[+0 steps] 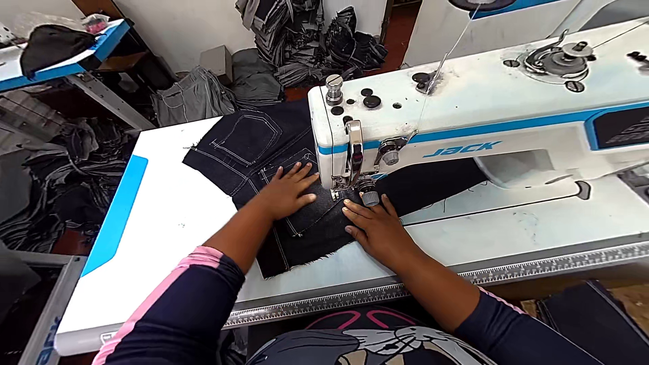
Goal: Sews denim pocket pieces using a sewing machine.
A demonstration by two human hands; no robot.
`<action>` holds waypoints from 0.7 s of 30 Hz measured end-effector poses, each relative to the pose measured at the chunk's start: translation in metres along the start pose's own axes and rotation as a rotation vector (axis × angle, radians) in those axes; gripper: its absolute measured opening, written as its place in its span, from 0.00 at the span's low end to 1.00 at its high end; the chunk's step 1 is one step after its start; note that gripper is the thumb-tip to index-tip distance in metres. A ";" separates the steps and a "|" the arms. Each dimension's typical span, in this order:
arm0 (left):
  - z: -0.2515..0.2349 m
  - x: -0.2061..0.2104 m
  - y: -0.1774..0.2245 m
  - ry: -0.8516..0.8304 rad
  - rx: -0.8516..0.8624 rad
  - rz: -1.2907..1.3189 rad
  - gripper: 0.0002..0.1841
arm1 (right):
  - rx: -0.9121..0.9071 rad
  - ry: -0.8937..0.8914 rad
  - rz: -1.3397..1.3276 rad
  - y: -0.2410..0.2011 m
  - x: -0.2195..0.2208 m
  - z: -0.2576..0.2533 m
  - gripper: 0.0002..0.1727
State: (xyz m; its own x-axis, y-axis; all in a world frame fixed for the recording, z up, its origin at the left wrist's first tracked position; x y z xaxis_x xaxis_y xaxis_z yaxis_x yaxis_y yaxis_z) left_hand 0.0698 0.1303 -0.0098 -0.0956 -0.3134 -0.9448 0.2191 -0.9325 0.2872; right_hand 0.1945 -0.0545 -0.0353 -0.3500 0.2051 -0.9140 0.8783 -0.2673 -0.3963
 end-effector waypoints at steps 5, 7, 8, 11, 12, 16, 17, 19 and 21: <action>0.034 0.032 0.018 0.215 -0.185 -0.036 0.32 | -0.133 0.271 -0.221 0.007 -0.012 0.013 0.20; 0.047 0.044 0.054 0.173 -0.385 -0.013 0.35 | -0.237 0.338 -0.250 0.003 -0.017 0.027 0.19; 0.050 0.046 0.072 0.101 -0.461 0.004 0.36 | -0.262 0.303 -0.236 -0.003 -0.017 0.036 0.18; 0.050 0.045 0.105 -0.143 -0.594 0.069 0.40 | -0.192 0.115 -0.140 -0.019 -0.008 0.052 0.20; 0.048 0.042 0.109 -0.184 -0.610 0.078 0.41 | -0.168 0.112 -0.126 -0.021 -0.005 0.053 0.18; 0.043 0.034 0.108 -0.208 -0.549 0.052 0.45 | -0.235 0.248 -0.059 -0.021 -0.003 0.052 0.13; 0.042 0.037 0.103 -0.122 -0.461 0.028 0.44 | -0.260 0.269 -0.050 -0.021 -0.003 0.054 0.13; 0.039 0.047 0.088 0.071 -0.239 0.005 0.41 | -0.292 0.277 -0.026 -0.022 -0.003 0.058 0.13; 0.040 0.052 0.080 0.120 -0.154 0.022 0.45 | -0.298 0.269 0.006 -0.026 -0.001 0.064 0.13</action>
State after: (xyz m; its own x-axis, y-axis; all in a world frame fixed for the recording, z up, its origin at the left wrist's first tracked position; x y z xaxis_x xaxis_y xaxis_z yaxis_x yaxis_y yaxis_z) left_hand 0.0440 0.0319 -0.0299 0.0254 -0.3010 -0.9533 0.3666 -0.8844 0.2890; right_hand 0.1514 -0.1081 -0.0292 -0.2811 0.4545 -0.8453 0.9500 0.0069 -0.3122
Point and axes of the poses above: each hand's wrist, its own z-axis away from the middle knuckle, its own x-axis out of the palm, y = z × x, the point moved 5 cm from there along -z, towards the middle knuckle, and after that the axes turned 14 degrees about x, right-handed, at the moved point
